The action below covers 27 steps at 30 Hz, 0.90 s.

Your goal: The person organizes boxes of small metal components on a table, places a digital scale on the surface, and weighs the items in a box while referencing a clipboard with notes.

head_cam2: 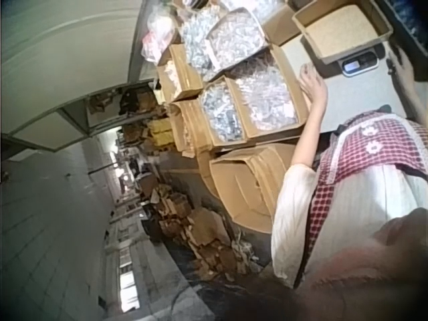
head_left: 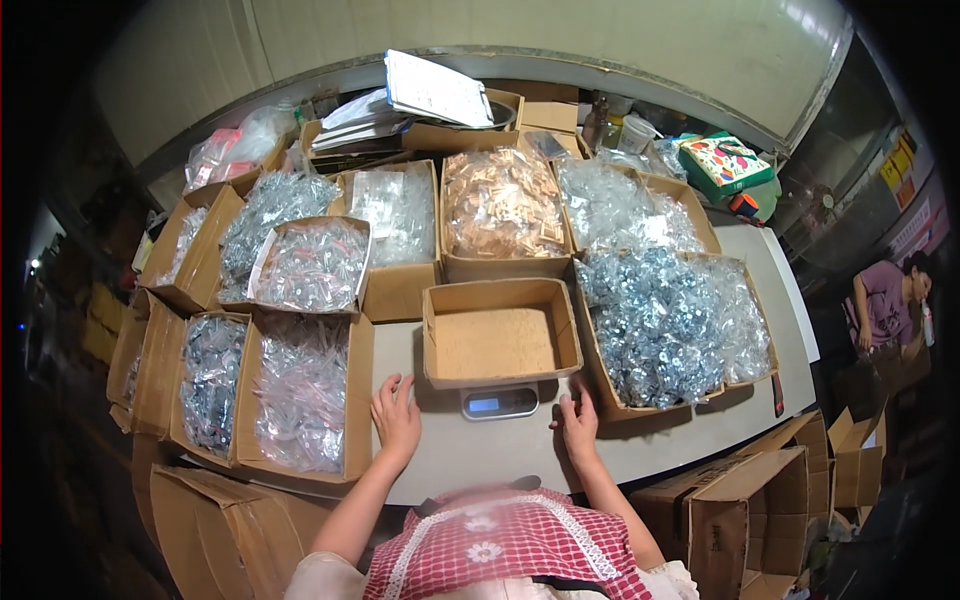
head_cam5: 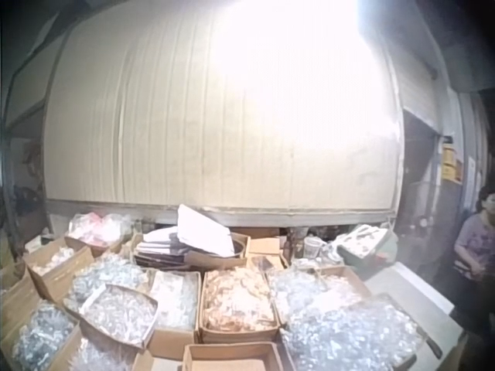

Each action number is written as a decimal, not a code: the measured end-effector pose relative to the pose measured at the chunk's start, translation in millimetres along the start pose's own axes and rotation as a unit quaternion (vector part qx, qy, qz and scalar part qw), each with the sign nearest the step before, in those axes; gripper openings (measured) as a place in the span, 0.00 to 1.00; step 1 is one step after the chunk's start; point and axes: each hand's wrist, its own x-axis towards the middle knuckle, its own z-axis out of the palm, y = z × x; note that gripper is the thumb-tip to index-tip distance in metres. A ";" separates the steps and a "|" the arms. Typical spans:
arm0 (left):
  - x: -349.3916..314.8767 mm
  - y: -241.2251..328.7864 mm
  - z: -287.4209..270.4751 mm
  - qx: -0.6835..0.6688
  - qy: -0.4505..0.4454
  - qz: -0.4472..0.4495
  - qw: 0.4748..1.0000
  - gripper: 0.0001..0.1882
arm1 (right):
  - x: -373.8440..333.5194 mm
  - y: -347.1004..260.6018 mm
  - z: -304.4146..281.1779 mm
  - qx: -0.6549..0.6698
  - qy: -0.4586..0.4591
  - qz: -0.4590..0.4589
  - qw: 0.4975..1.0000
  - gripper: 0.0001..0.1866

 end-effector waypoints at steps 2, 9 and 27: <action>-0.3 1.5 0.4 0.012 0.002 0.012 1.000 0.25 | -1.4 0.4 0.6 -0.097 0.013 -0.036 0.995 0.21; -0.3 2.2 1.8 0.070 -0.005 0.027 0.997 0.24 | 2.1 -22.6 23.2 -0.382 0.011 -0.135 0.914 0.14; 11.9 -0.9 40.2 -0.316 0.012 -0.074 0.946 0.26 | 12.9 -28.1 26.6 0.119 -0.014 0.048 0.992 0.38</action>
